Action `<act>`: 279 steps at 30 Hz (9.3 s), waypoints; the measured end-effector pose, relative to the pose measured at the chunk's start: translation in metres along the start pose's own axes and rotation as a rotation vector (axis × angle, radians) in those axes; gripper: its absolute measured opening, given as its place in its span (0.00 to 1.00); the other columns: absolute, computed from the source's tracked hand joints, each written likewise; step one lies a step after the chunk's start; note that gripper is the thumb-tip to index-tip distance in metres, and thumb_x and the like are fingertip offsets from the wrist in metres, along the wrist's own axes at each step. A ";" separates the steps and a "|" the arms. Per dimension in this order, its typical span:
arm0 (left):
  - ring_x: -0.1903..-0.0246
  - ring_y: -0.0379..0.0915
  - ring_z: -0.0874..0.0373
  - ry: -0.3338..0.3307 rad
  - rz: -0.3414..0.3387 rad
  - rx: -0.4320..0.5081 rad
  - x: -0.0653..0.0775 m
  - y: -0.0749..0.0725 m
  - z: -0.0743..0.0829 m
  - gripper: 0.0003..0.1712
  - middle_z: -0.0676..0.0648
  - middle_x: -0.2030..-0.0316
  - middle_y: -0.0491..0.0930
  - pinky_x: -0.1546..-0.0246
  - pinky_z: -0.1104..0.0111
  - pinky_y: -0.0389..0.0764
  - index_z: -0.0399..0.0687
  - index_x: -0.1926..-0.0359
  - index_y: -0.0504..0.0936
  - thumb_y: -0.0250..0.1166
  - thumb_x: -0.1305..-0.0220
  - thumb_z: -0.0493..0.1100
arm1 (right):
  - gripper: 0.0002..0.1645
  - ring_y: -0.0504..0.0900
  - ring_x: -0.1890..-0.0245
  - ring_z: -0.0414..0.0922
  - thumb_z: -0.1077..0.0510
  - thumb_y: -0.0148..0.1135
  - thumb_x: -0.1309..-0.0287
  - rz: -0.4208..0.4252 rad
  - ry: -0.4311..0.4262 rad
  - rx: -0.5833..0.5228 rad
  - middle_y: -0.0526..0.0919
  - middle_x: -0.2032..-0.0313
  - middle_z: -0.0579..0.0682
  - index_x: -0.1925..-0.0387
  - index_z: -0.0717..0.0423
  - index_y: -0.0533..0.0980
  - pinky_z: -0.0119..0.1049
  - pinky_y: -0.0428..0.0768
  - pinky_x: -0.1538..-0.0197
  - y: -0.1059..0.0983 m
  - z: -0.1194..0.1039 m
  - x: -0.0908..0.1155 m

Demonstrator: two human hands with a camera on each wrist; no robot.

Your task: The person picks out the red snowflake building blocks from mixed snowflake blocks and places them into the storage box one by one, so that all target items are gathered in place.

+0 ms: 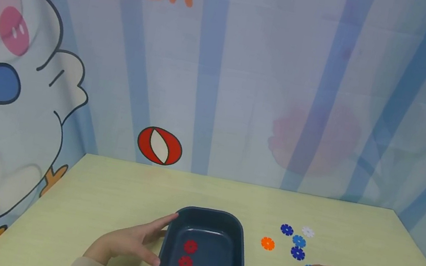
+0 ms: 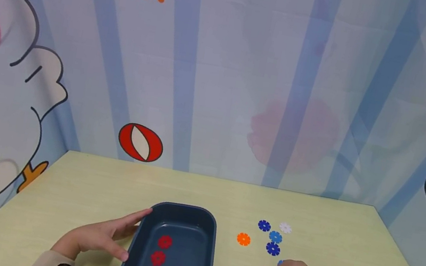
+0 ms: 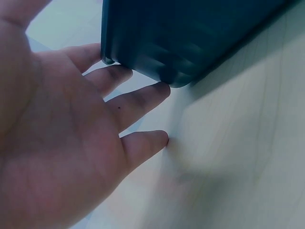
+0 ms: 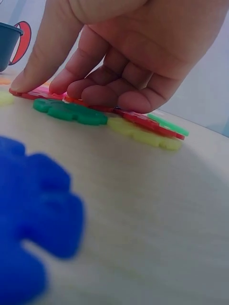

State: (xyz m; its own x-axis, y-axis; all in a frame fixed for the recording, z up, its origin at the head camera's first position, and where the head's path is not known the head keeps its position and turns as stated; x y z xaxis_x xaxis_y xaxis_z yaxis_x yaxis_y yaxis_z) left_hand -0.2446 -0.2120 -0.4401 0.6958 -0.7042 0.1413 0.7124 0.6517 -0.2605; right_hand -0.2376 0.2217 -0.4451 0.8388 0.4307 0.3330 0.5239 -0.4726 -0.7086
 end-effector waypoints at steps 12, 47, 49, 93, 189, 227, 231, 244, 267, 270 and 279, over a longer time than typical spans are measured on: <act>0.28 0.39 0.35 0.008 -0.002 0.002 0.000 0.000 0.001 0.60 0.42 0.24 0.38 0.32 0.43 0.46 0.54 0.23 0.38 0.72 0.44 0.46 | 0.14 0.71 0.72 0.44 0.54 0.74 0.52 -0.053 -0.059 0.014 0.75 0.74 0.49 0.68 0.54 0.76 0.29 0.69 0.71 -0.002 -0.003 0.003; 0.28 0.38 0.34 0.004 -0.004 0.008 0.000 0.000 0.001 0.61 0.42 0.24 0.37 0.32 0.39 0.44 0.54 0.23 0.38 0.72 0.45 0.47 | 0.07 0.71 0.73 0.41 0.65 0.68 0.48 -0.071 -0.156 -0.048 0.75 0.74 0.48 0.70 0.55 0.76 0.29 0.70 0.70 -0.004 -0.013 0.004; 0.28 0.38 0.34 0.005 -0.003 0.010 0.000 0.000 0.001 0.61 0.42 0.24 0.38 0.32 0.39 0.45 0.54 0.23 0.38 0.71 0.45 0.47 | 0.06 0.72 0.73 0.41 0.65 0.67 0.47 -0.080 -0.169 -0.056 0.75 0.74 0.47 0.70 0.56 0.76 0.29 0.70 0.70 -0.004 -0.015 0.005; 0.28 0.40 0.35 0.005 0.000 -0.001 0.000 0.000 -0.001 0.60 0.43 0.24 0.38 0.32 0.42 0.46 0.55 0.23 0.38 0.72 0.44 0.45 | 0.03 0.74 0.71 0.31 0.63 0.61 0.38 -0.128 -0.695 0.051 0.79 0.67 0.44 0.62 0.57 0.79 0.30 0.80 0.63 -0.001 -0.173 -0.049; 0.28 0.40 0.35 0.016 -0.012 0.019 -0.001 0.000 -0.002 0.60 0.43 0.24 0.37 0.32 0.41 0.45 0.55 0.23 0.38 0.72 0.44 0.46 | 0.16 0.75 0.67 0.39 0.54 0.67 0.42 0.005 -0.384 -0.066 0.78 0.66 0.47 0.55 0.57 0.77 0.31 0.78 0.64 -0.042 -0.068 -0.004; 0.28 0.39 0.35 0.003 -0.006 0.018 0.000 0.000 0.001 0.61 0.43 0.24 0.36 0.32 0.39 0.44 0.54 0.23 0.38 0.72 0.45 0.46 | 0.18 0.68 0.68 0.44 0.56 0.70 0.47 -0.028 -0.018 -0.103 0.72 0.70 0.50 0.61 0.61 0.74 0.31 0.67 0.67 -0.037 0.056 0.027; 0.28 0.39 0.35 -0.002 -0.004 0.014 0.000 0.001 0.001 0.61 0.42 0.24 0.36 0.32 0.39 0.44 0.54 0.23 0.38 0.72 0.45 0.47 | 0.15 0.69 0.67 0.46 0.58 0.71 0.49 -0.006 0.025 -0.059 0.71 0.71 0.49 0.63 0.60 0.75 0.31 0.67 0.67 -0.034 0.056 0.025; 0.28 0.39 0.34 0.003 -0.004 0.002 0.000 0.001 0.001 0.60 0.43 0.24 0.37 0.32 0.39 0.45 0.55 0.23 0.38 0.72 0.45 0.48 | 0.16 0.69 0.70 0.43 0.59 0.72 0.51 0.010 0.002 -0.057 0.72 0.72 0.49 0.66 0.58 0.72 0.31 0.65 0.69 -0.033 0.058 0.024; 0.28 0.40 0.34 0.008 -0.003 0.007 0.000 0.001 0.001 0.60 0.43 0.24 0.37 0.32 0.40 0.47 0.55 0.23 0.38 0.71 0.44 0.47 | 0.06 0.71 0.74 0.39 0.66 0.60 0.41 -0.046 -0.153 -0.120 0.74 0.72 0.50 0.69 0.61 0.70 0.29 0.69 0.70 -0.046 0.031 0.024; 0.28 0.40 0.35 0.011 -0.004 0.009 0.000 0.000 0.001 0.60 0.43 0.24 0.37 0.32 0.40 0.47 0.55 0.23 0.39 0.71 0.44 0.46 | 0.07 0.73 0.73 0.39 0.63 0.61 0.39 -0.064 -0.203 -0.137 0.75 0.72 0.48 0.68 0.63 0.71 0.29 0.71 0.69 -0.048 0.020 0.021; 0.28 0.40 0.36 0.014 -0.012 0.011 -0.001 0.000 0.000 0.60 0.44 0.24 0.37 0.32 0.41 0.47 0.56 0.23 0.38 0.71 0.44 0.46 | 0.05 0.74 0.76 0.49 0.62 0.59 0.37 -0.103 -0.285 -0.162 0.76 0.74 0.49 0.66 0.61 0.72 0.33 0.76 0.69 -0.046 -0.021 0.008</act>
State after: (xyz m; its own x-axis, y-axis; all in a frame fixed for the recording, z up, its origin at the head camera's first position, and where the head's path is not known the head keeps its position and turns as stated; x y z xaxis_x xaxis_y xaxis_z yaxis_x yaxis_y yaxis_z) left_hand -0.2448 -0.2113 -0.4408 0.6862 -0.7155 0.1312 0.7214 0.6463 -0.2487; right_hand -0.2513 0.2307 -0.3971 0.7169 0.6696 0.1941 0.6399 -0.5215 -0.5644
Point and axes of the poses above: each hand's wrist, its own x-axis away from the middle knuckle, its own y-axis out of the palm, z = x × y, the point moved 4 cm from there along -x, towards the middle knuckle
